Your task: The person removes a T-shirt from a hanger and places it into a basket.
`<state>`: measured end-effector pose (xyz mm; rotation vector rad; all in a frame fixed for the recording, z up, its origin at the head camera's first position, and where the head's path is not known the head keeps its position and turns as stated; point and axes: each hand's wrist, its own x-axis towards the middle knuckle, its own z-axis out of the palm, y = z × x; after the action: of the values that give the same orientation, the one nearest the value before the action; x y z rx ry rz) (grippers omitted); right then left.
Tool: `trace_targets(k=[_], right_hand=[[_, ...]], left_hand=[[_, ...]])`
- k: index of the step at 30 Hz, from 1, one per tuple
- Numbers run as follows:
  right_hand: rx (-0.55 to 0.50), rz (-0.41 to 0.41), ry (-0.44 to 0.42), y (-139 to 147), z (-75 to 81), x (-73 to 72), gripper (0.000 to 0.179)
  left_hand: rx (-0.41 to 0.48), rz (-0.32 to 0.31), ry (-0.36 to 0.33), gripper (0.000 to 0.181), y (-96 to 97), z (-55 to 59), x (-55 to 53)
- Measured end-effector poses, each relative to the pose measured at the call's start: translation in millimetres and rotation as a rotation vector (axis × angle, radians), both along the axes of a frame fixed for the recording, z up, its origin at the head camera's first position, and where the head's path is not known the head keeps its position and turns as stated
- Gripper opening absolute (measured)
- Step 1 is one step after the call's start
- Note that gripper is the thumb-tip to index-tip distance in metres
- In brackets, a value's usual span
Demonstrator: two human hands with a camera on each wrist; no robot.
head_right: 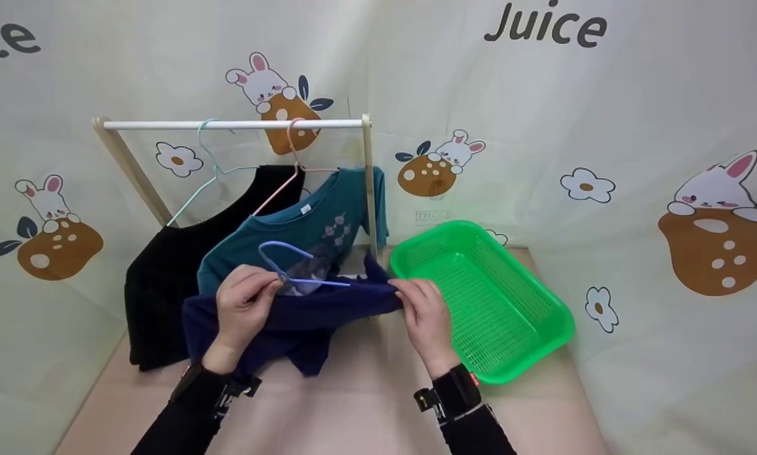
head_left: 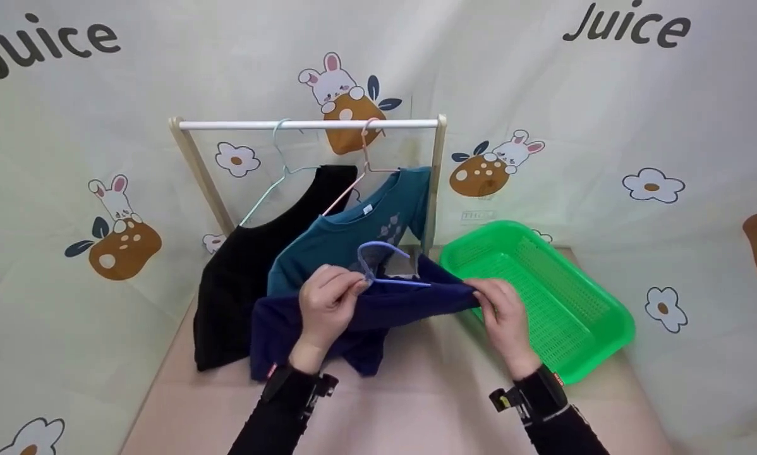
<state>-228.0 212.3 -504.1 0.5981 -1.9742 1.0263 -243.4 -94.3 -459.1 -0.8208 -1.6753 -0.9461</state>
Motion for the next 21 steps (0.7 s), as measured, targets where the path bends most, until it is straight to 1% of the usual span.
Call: trace_targets(k=[5, 9, 14, 17, 21], right_hand=[[-0.051, -0.002, 0.01, 1.9, -3.0, 3.2, 0.035], [-0.097, -0.002, 0.026, 3.9, -6.9, 4.4, 0.037], [-0.129, -0.009, 0.004, 6.6, -9.2, 7.5, 0.035], [-0.158, -0.045, -0.014, 11.7, -9.2, 9.8, 0.03], [-0.193, -0.135, -0.035, 24.6, -10.4, 11.2, 0.024]], left_hand=[[-0.034, 0.052, -0.019, 0.005, 2.7, 0.9, 2.9], [-0.062, 0.077, -0.022, 0.007, 4.0, 0.2, 3.4], [-0.073, 0.102, -0.028, 0.013, 1.8, -2.1, 3.2], [-0.057, 0.114, -0.038, 0.009, -1.4, -3.3, 2.8], [0.008, 0.131, -0.048, 0.005, -10.8, -3.3, 0.9]])
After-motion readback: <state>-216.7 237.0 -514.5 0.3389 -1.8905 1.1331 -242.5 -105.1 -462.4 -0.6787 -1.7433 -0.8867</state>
